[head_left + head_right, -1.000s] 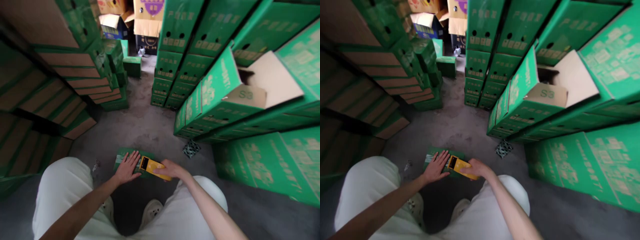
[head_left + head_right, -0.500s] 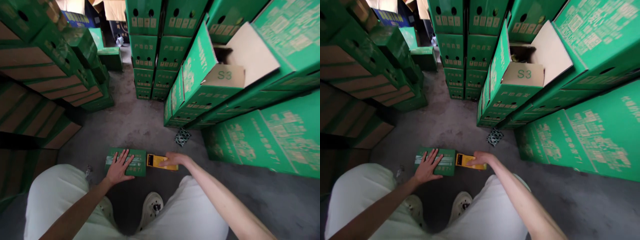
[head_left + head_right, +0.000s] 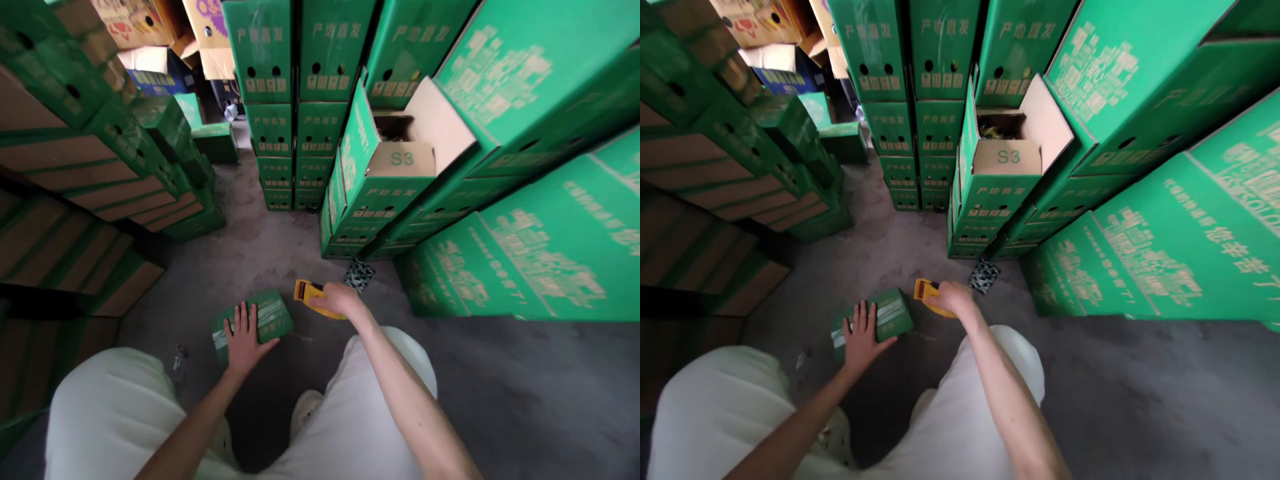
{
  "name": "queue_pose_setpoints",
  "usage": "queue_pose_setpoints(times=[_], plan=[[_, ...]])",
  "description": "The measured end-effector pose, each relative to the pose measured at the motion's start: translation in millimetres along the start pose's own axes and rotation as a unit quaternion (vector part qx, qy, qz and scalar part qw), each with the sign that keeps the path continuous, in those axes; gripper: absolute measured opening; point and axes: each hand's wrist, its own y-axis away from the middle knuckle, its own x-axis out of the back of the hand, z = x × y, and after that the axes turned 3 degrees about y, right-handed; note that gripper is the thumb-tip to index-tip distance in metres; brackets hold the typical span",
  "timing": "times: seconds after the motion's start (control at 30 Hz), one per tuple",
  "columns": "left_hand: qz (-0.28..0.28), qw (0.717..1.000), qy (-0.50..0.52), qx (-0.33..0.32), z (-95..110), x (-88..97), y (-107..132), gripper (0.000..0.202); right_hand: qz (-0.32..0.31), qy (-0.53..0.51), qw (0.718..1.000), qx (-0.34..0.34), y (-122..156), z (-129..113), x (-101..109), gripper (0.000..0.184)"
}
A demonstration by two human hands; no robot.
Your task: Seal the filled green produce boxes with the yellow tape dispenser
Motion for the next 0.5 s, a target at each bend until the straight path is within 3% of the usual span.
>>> queue_pose_setpoints(times=[0.07,0.13,0.27,0.33,0.43,0.5], plan=[[0.047,0.991,0.037,0.122,11.2,-5.4,-3.3,0.106,0.009,-0.068,0.998,0.009,9.8,-5.1,6.1,0.067],[0.047,0.982,0.065,0.170,3.9,-1.0,-9.2,0.101,-0.025,-0.166,0.985,0.040,17.0,-11.4,6.8,0.065],[-0.067,0.988,0.052,0.132,-46.0,25.1,-15.0,0.099,-0.113,-0.296,0.942,0.107,21.6,-20.1,-2.7,0.061],[-0.144,0.976,0.041,0.157,-63.1,31.6,-9.1,0.103,-0.145,-0.322,0.928,0.121,20.9,-23.5,-9.2,0.061],[-0.217,0.949,0.079,0.216,-65.9,26.7,6.7,0.111,-0.173,-0.334,0.917,0.133,19.2,-28.6,-16.0,0.060],[-0.204,0.944,0.133,0.222,-61.9,22.9,13.6,0.111,-0.193,-0.330,0.911,0.156,18.2,-31.3,-17.3,0.060]])
